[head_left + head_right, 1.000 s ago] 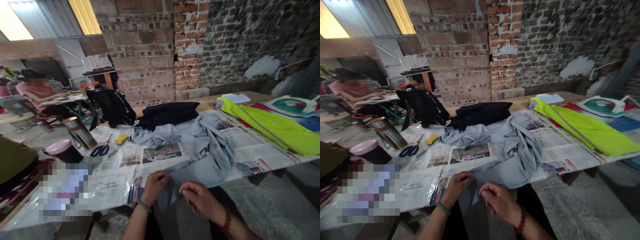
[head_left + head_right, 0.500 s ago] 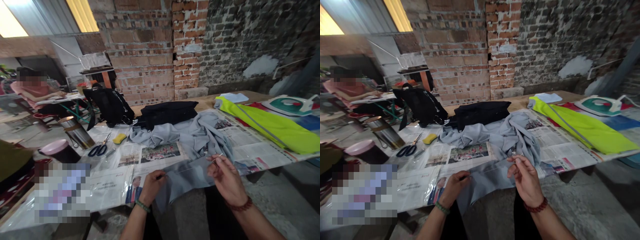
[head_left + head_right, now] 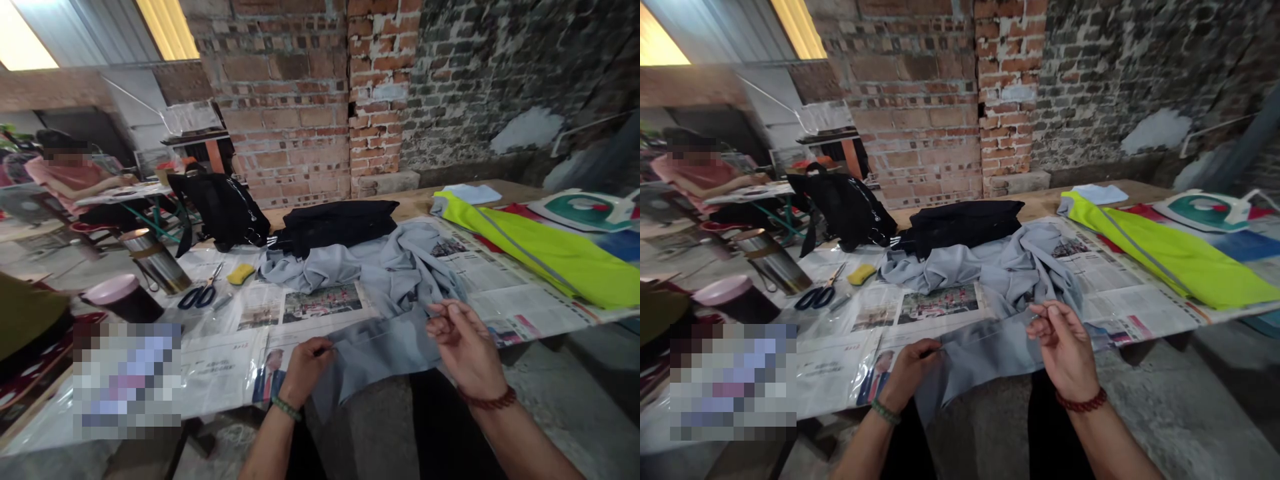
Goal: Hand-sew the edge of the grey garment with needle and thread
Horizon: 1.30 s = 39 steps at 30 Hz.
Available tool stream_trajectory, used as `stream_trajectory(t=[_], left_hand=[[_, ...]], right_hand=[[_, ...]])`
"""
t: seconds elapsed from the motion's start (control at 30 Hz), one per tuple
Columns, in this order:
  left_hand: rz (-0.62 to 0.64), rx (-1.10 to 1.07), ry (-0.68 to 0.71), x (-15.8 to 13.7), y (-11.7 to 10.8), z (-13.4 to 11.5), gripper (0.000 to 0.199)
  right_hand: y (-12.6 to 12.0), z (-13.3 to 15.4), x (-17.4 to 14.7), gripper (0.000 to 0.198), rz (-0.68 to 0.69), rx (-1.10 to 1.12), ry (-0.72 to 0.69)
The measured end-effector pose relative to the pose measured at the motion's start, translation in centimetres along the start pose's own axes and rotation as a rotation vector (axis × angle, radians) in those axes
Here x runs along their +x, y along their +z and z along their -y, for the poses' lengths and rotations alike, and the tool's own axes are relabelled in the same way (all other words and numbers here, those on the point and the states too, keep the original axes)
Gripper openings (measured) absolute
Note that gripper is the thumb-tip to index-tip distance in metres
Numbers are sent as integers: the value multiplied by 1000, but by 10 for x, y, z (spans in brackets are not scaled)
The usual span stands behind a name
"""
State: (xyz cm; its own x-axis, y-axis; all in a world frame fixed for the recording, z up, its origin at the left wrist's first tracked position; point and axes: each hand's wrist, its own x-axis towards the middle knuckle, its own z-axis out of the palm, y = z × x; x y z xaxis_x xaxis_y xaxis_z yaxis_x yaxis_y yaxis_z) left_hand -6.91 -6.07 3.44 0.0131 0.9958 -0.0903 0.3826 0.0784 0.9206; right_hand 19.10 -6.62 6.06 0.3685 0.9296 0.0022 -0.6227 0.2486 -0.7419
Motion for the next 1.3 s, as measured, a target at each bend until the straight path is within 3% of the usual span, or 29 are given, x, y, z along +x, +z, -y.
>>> stream_trajectory(t=[0.37, 0.5, 0.57, 0.73, 0.83, 1.0, 1.3], left_hand=[[5, 19, 8, -1, -1, -3, 18], [18, 24, -7, -2, -1, -5, 18], [25, 3, -8, -3, -1, -6, 18], [12, -38, 1, -4, -3, -4, 17], [13, -38, 27, -4, -5, -1, 17], [9, -67, 38, -5, -4, -1, 16], [7, -27, 51, -6, -4, -5, 17]], right_hand=[[-8, 0, 9, 20, -27, 37, -52], [-5, -1, 5, 25, -12, -15, 8], [0, -8, -5, 29, 96, -131, 132], [21, -46, -41, 37, 555, -539, 547], [33, -64, -54, 33, 669, -782, 602], [41, -74, -58, 20, 648, -888, 467], [32, -82, -60, 31, 611, -723, 622]])
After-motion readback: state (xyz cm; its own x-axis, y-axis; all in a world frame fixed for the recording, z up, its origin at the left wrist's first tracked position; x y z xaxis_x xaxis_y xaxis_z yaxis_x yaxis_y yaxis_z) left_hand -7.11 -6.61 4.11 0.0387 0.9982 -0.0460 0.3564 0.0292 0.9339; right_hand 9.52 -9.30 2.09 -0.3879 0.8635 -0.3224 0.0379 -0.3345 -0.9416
